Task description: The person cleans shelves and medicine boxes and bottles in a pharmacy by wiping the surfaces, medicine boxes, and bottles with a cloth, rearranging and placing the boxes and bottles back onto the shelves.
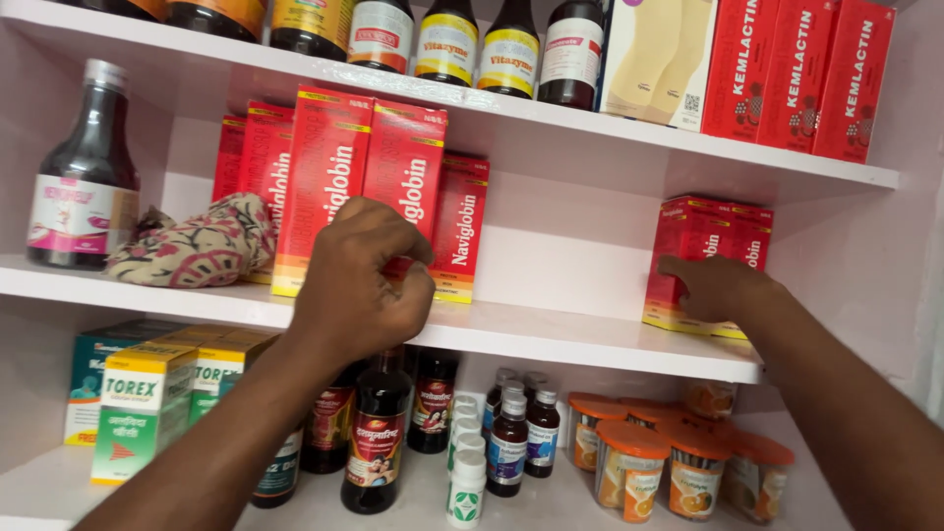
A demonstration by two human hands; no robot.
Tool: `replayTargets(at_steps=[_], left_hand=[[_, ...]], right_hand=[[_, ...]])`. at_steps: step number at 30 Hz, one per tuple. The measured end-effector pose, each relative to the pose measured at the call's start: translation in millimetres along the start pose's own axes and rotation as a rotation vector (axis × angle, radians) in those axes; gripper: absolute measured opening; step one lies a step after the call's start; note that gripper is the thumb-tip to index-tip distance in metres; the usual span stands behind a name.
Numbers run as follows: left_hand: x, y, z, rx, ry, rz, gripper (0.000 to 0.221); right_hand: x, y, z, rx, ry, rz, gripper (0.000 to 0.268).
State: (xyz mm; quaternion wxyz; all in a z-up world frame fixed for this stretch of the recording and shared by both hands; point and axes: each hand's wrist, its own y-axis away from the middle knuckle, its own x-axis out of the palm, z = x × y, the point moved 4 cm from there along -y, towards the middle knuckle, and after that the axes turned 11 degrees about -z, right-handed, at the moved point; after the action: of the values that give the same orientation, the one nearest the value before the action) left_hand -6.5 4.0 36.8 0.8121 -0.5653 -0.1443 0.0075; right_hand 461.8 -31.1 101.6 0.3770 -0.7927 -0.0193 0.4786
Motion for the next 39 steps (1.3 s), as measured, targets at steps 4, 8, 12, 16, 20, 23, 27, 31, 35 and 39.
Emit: replayTargets(at_steps=[4, 8, 12, 16, 20, 23, 27, 31, 35, 39], left_hand=[[2, 0, 2, -0.048, -0.013, -0.062, 0.013], [-8, 0, 7, -0.16, -0.035, -0.235, 0.015], [-18, 4, 16, -0.362, -0.031, -0.448, 0.014], [-18, 5, 23, -0.4, -0.059, -0.476, 0.019], [-16, 4, 22, -0.333, -0.129, -0.43, 0.019], [-16, 2, 22, -0.32, -0.13, -0.413, 0.018], [-16, 3, 22, -0.352, -0.11, -0.396, 0.019], [-13, 1, 19, -0.304, -0.113, -0.343, 0.019], [-14, 2, 18, -0.302, -0.106, -0.327, 0.019], [-14, 1, 19, -0.293, -0.114, -0.312, 0.015]], right_hand=[[-12, 3, 48, -0.09, -0.031, 0.042, 0.057], [-71, 42, 154, -0.173, -0.799, -0.114, 0.058], [-124, 82, 241, -0.241, -1.364, 0.048, 0.09], [-138, 85, 289, -0.149, -1.447, 0.061, 0.092], [-133, 83, 285, -0.126, -1.56, 0.095, 0.079], [-121, 75, 249, -0.11, -1.52, 0.149, 0.073], [-77, 57, 163, 0.019, -1.411, 0.13, 0.071], [-30, 36, 89, 0.23, -1.221, -0.001, 0.067], [-42, 38, 77, 0.183, -0.659, -0.428, 0.075], [-78, 72, 109, 0.058, -0.256, -0.673, 0.084]])
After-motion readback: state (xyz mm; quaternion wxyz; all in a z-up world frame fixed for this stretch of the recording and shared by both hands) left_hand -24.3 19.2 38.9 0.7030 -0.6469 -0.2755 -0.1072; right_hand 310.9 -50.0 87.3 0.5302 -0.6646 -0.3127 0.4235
